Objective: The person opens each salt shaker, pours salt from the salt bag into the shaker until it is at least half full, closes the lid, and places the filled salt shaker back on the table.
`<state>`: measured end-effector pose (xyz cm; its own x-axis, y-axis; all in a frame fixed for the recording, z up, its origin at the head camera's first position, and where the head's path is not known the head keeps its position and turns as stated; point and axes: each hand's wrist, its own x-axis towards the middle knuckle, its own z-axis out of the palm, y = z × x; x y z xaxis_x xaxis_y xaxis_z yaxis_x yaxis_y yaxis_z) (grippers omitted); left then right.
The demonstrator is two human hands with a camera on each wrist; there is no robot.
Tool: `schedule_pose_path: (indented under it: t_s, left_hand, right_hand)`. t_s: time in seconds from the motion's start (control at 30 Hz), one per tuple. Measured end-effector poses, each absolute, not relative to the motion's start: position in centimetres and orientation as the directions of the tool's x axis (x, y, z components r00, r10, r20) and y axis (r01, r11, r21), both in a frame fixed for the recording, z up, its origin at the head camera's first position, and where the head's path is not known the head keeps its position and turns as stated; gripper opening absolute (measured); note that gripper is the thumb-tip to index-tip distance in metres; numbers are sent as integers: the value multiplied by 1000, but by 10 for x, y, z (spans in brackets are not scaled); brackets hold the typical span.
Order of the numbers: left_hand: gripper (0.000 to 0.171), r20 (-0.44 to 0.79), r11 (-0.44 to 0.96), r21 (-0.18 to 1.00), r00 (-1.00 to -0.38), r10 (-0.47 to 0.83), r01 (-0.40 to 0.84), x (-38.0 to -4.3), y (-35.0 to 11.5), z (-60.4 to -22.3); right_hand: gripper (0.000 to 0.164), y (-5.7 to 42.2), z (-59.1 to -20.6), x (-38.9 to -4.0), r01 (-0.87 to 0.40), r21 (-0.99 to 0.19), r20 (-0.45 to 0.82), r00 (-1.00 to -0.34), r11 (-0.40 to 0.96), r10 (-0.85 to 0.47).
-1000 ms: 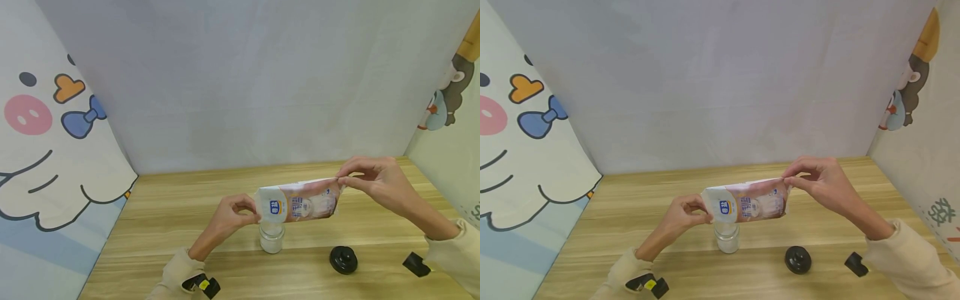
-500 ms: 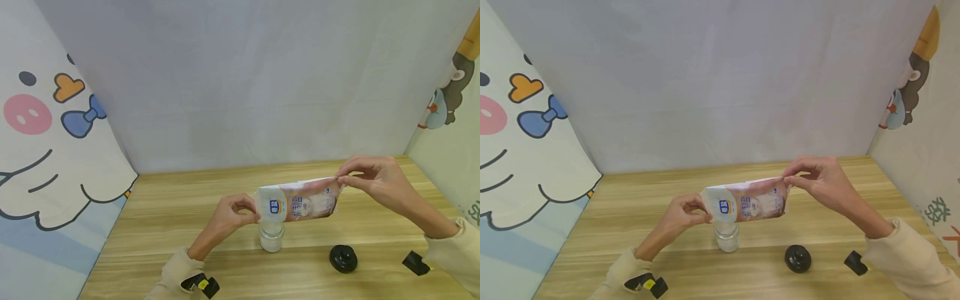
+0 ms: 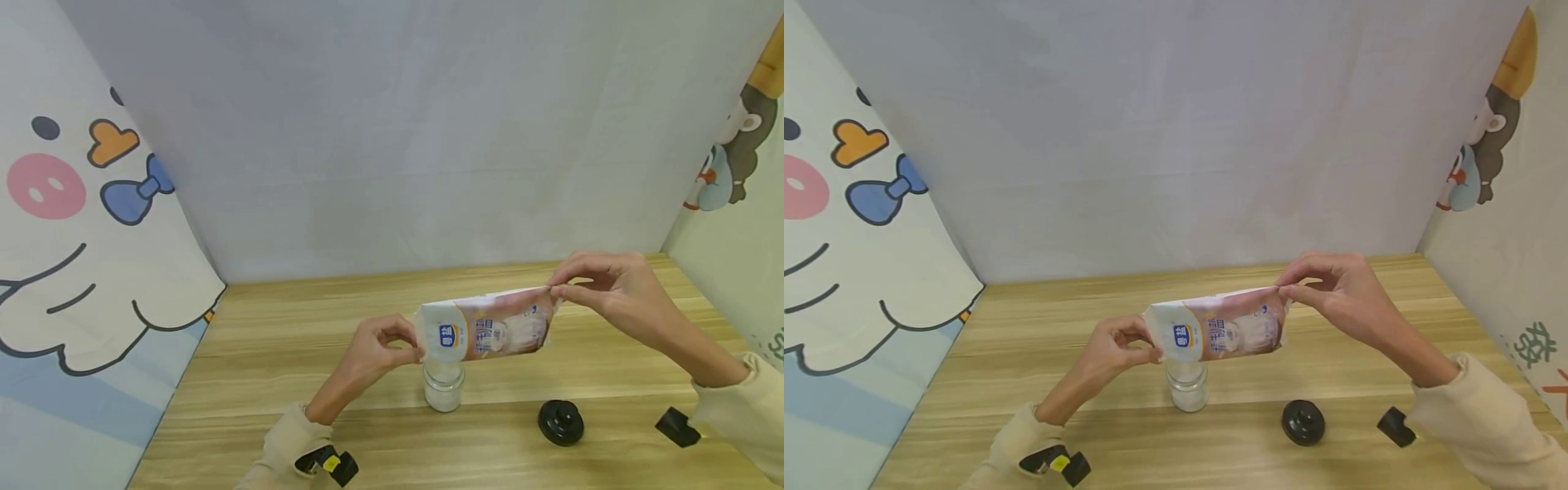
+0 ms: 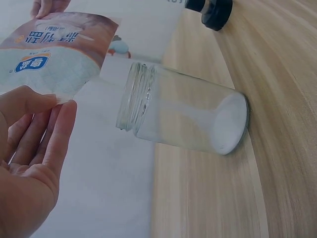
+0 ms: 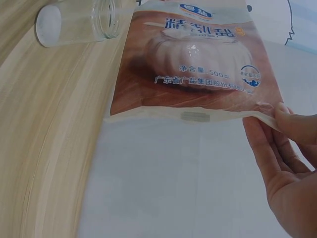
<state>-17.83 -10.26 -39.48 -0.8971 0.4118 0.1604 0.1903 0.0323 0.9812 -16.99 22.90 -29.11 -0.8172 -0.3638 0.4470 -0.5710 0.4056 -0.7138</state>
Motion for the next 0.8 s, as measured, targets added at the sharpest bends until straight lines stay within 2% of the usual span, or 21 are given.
schedule_pose_path:
  t_s: [0.8]
  left_hand:
    - [12,152,19,984,-897,415,175,-178,-102,-394]
  right_hand:
    - [14,228,-289,-171,-593,-704,467,-801,392,-373]
